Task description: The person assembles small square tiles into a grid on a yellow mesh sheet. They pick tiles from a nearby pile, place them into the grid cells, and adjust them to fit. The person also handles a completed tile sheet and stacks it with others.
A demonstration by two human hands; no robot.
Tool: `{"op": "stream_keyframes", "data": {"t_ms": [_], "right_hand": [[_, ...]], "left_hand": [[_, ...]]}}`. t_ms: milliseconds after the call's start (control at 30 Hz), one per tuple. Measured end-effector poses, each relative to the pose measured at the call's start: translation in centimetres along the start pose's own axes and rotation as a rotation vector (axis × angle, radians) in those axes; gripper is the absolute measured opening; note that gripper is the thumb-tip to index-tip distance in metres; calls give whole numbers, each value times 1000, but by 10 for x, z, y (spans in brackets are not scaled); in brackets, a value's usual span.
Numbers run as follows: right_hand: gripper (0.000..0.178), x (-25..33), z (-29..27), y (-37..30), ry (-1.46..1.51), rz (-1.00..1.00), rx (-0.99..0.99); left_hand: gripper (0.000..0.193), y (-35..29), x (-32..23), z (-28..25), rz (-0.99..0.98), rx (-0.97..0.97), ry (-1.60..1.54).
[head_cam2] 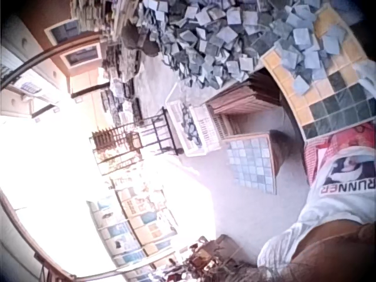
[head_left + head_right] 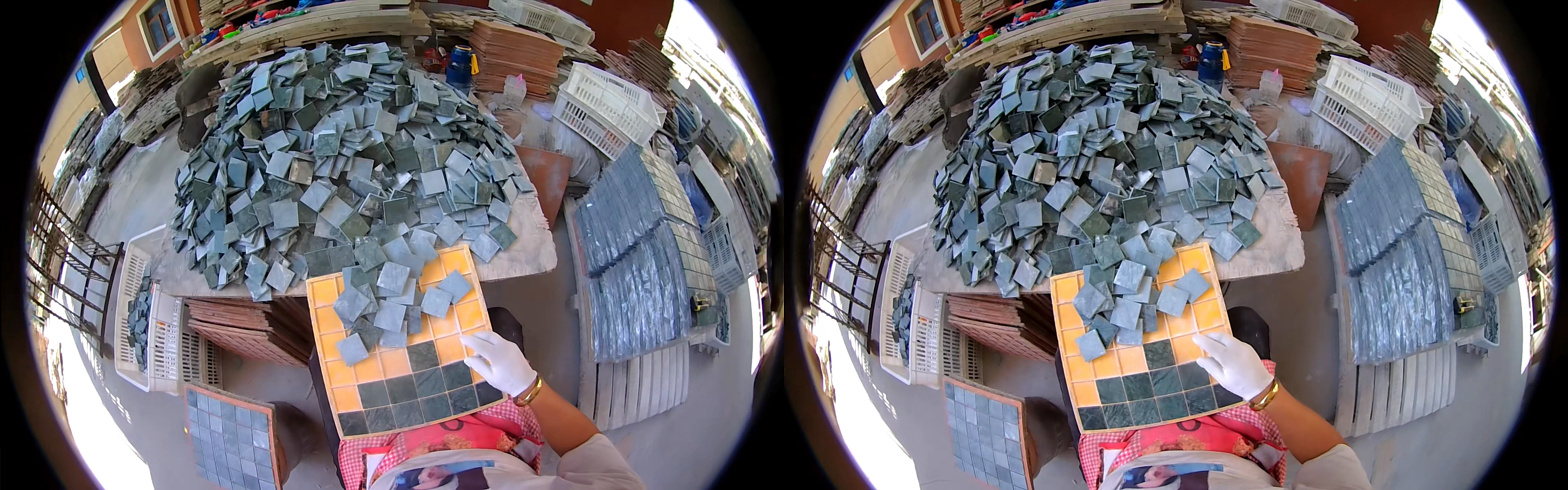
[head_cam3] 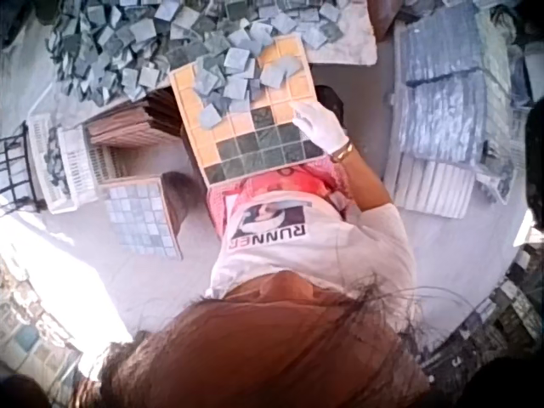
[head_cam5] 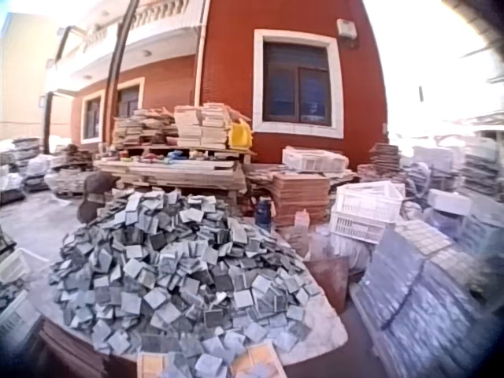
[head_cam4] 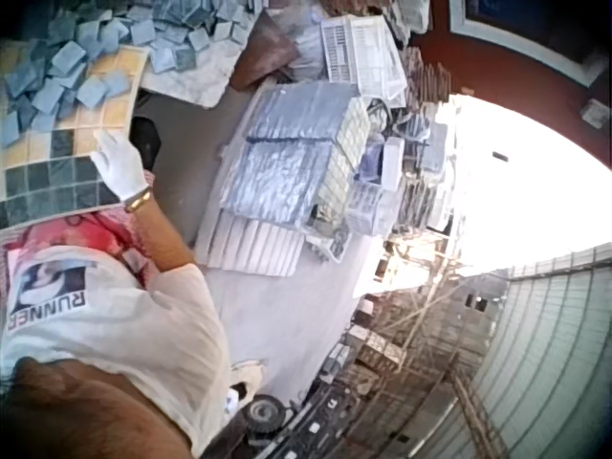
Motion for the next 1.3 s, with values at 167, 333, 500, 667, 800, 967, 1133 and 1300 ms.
{"op": "stream_keyframes", "data": {"t_ms": [167,333,500,667,800,967,1133,1300], "right_hand": [[35,6,-5,14,-39,-54,-60],[34,-1,7,28,-38,-131,-165],[40,-8,20,64,-232,-137,-165],[46,-15,32,84,-374,-96,-93],[46,-14,32,91,-385,-56,-30],[44,-17,29,88,-340,-36,41],[43,-16,17,61,-259,-46,224],[41,-15,17,47,-263,-41,327]], "left_hand": [[35,5,-14,1,40,14,-25],[35,8,-15,1,32,27,-37],[36,11,-15,-2,16,35,-22],[37,9,-14,-2,-10,29,-17],[38,8,-11,-3,-36,32,-3],[38,8,-11,-4,-54,36,4],[39,8,-8,-8,-70,29,2],[40,13,-10,-12,-62,39,14]]}}
Point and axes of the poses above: each hand's wrist, its own y-axis towards the middle knuckle, its own z-axis out of the palm, x = y × z, the point moved 1 cm from there along y, towards the middle knuckle, and after that the axes turned 7 degrees about -x, right-handed, at the moved point
